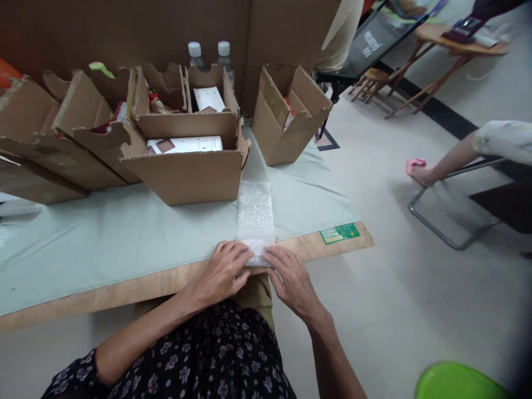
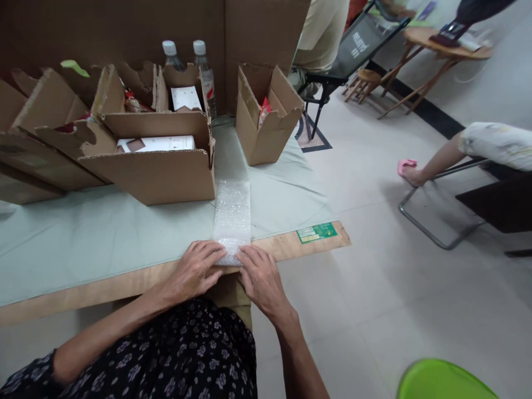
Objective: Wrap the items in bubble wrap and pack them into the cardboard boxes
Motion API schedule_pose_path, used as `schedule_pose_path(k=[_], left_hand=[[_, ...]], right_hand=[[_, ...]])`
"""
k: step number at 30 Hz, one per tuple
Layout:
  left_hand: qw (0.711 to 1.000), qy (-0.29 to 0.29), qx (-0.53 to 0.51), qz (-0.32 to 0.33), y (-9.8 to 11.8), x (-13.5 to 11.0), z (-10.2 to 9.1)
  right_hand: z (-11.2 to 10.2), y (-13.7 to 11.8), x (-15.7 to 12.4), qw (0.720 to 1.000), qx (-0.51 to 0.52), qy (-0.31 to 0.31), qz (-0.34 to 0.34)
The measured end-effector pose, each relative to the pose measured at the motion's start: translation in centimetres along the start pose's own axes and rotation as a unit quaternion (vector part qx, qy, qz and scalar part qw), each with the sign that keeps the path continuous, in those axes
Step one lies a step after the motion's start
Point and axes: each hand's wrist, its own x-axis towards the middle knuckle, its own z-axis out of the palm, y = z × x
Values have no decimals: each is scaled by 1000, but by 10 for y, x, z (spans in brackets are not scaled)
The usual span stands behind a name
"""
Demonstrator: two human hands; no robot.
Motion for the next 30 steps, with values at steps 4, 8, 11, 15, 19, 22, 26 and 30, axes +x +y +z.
schedule_pose_path(k=[4, 8, 11, 15, 19, 22, 26, 30], left_hand=[[999, 22, -26, -16, -1, 2, -1], [993, 65, -77, -69, 0, 4, -3], [989, 65, -70, -112, -3, 10, -3], [988, 48, -36, -141, -10, 22, 1], [988, 42, -20, -144, -13, 29, 3], [990, 73, 0, -120, -11, 24, 0], [993, 117, -7, -20, -8, 13, -8], [995, 95, -27, -6, -13, 21, -7]], right_hand=[[3, 2, 10, 999, 17, 35, 21], [3, 1, 15, 995, 67, 51, 47], [4, 0, 12, 991, 74, 86, 68], [1, -3, 4, 979, -15, 198, 38], [-1, -8, -1, 985, -80, 155, -18], [2, -5, 3, 989, -84, 116, -27], [4, 4, 10, 993, -27, 116, -9], [2, 8, 16, 992, 14, 122, 23]])
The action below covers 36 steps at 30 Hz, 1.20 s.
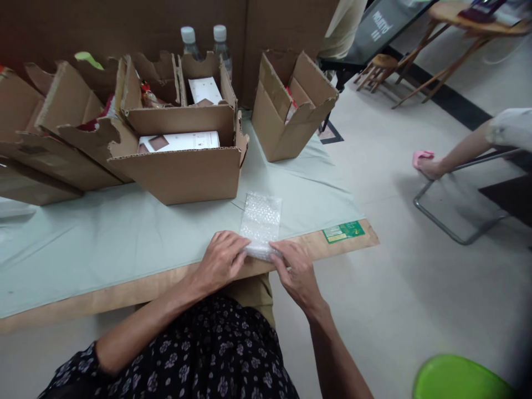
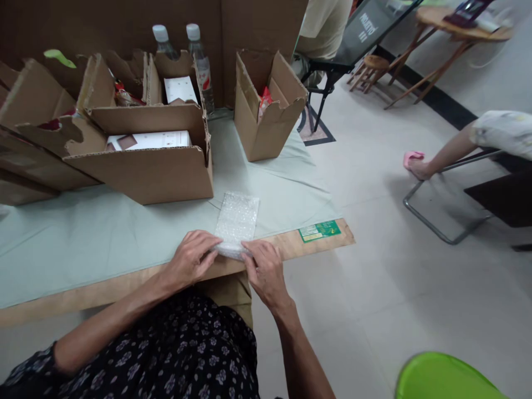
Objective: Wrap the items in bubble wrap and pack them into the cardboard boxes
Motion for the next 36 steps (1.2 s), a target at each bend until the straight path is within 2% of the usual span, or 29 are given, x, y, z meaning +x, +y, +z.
schedule_pose_path(k=[3, 6, 8, 10, 13, 16, 20, 24, 28, 31, 36], left_hand=[[998, 1, 36, -49, -9, 16, 9], [995, 5, 71, -73, -17, 26, 13], [996, 23, 67, -54, -19, 24, 12], [998, 35, 41, -7, -18, 16, 7], [999, 21, -11, 35, -13, 2, 0], [999, 10, -37, 3, -11, 0, -3], [999, 14, 15, -49, -18, 18, 6], [994, 23, 64, -82, -21, 31, 11], [995, 52, 69, -53, -10, 13, 3], [999, 28, 32, -5, -4, 0, -2], [998, 21, 44, -43, -15, 15, 4]], right_hand=[[0, 0, 2, 999, -39, 37, 8], [3, 1, 1, 997, -78, 19, -21], [6, 4, 1, 995, -93, 0, -35], [8, 6, 1, 996, -84, 0, -36], [6, 7, 2, 999, -32, -4, -26], [1, 4, 1, 1000, -6, -7, -13], [1, 0, -1, 997, -61, 39, -5], [10, 1, 3, 994, -104, 16, -32], [12, 4, 12, 998, -63, 9, -19], [6, 5, 16, 1000, 0, -17, -15], [6, 5, 16, 1000, -9, -5, -3]])
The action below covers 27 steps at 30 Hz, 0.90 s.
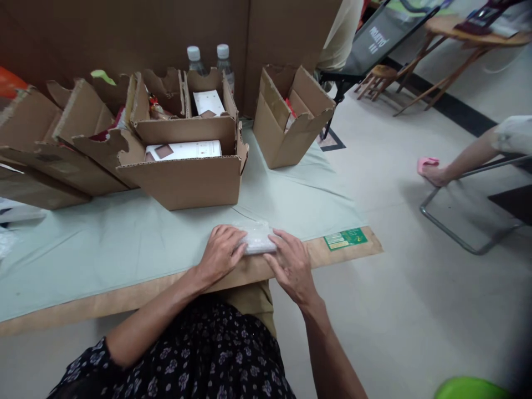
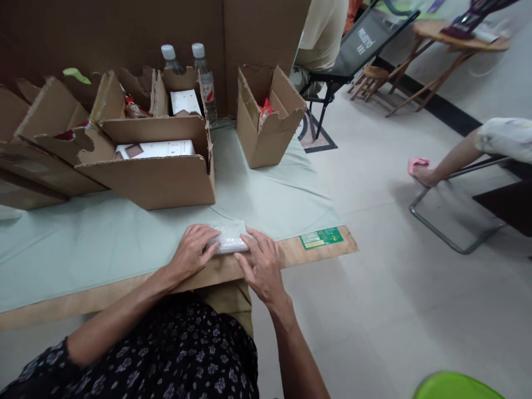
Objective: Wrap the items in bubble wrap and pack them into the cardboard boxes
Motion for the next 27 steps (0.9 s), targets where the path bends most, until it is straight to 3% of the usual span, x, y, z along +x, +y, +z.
schedule_pose_path(k=[4, 8, 10, 13, 15, 16, 20, 23, 27], left_hand=[[998, 9, 14, -65, -8, 11, -1], [975, 22, -116, -191, -6, -5, -17], [935, 10, -232, -269, -3, -17, -25], [825, -36, -429, -366, 4, -30, -29], [760, -57, -515, -392, 8, -32, -27], [748, -57, -534, -391, 9, -32, -24], [783, -29, -518, -342, 16, -31, -18], [805, -52, -505, -308, 21, -32, -22], [822, -69, -501, -262, 27, -34, -31]], right_hand=[[10, 3, 4, 997, -72, -32, -17], [17, 9, 17, 996, -81, -45, 10], [16, 9, 22, 997, -72, -35, 13], [9, 1, 22, 998, -63, -17, -6], [5, -9, 19, 998, -51, -18, -20], [2, -15, 17, 998, -42, -25, -26], [-6, -29, 6, 996, 18, -81, -22], [-13, -25, -4, 990, 97, -97, 10], [-17, -17, -7, 959, 244, -124, 76]])
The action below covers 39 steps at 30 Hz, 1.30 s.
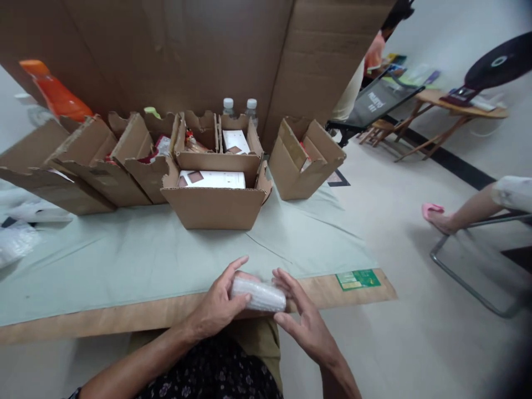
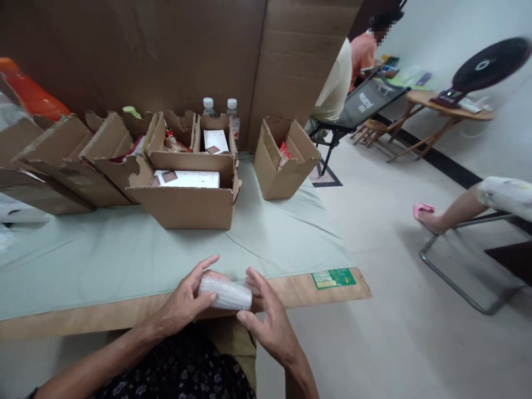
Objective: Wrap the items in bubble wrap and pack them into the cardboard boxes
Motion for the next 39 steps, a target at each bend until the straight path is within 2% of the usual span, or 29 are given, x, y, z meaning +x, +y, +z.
schedule_pose_path(k=[4, 8, 11, 13, 14, 15, 17, 20, 21, 23, 28, 32, 35, 39], left_hand=[[999, -12, 2, 30, 8, 1, -2], [992, 38, 21, 120, 17, 8, -23], [978, 109, 65, 166, 18, 14, -45], [975, 140, 87, 152, 11, 17, -57], [975, 148, 94, 135, 6, 19, -61], [977, 151, 98, 115, 1, 20, -64], [981, 148, 97, 86, -10, 21, -69], [983, 140, 93, 73, -19, 20, -72], [983, 138, 95, 70, -20, 19, -73], [984, 133, 103, 62, -19, 18, -72], [980, 123, 127, 94, -17, 16, -69], [973, 125, 145, 126, -19, 14, -67], [970, 120, 154, 145, -21, 14, -66], [968, 118, 157, 157, -20, 12, -65]], right_hand=[[-6, -15, 17, 999, 28, -20, 36], [-38, -47, 52, 999, 0, 40, -11], [-71, -78, 96, 989, -46, 129, -63], [-85, -99, 136, 974, -118, 167, -97], [-90, -110, 158, 966, -167, 166, -106], [-91, -119, 180, 957, -221, 155, -108], [-90, -136, 220, 928, -351, 107, -71], [-79, -155, 264, 845, -534, 10, 18], [-73, -160, 275, 823, -567, -14, 35], [-60, -165, 291, 804, -591, -48, 46], [-33, -155, 320, 803, -580, -131, 51], [-30, -148, 320, 810, -545, -204, 73], [-31, -152, 312, 807, -543, -215, 92], [-25, -154, 304, 804, -554, -194, 94]])
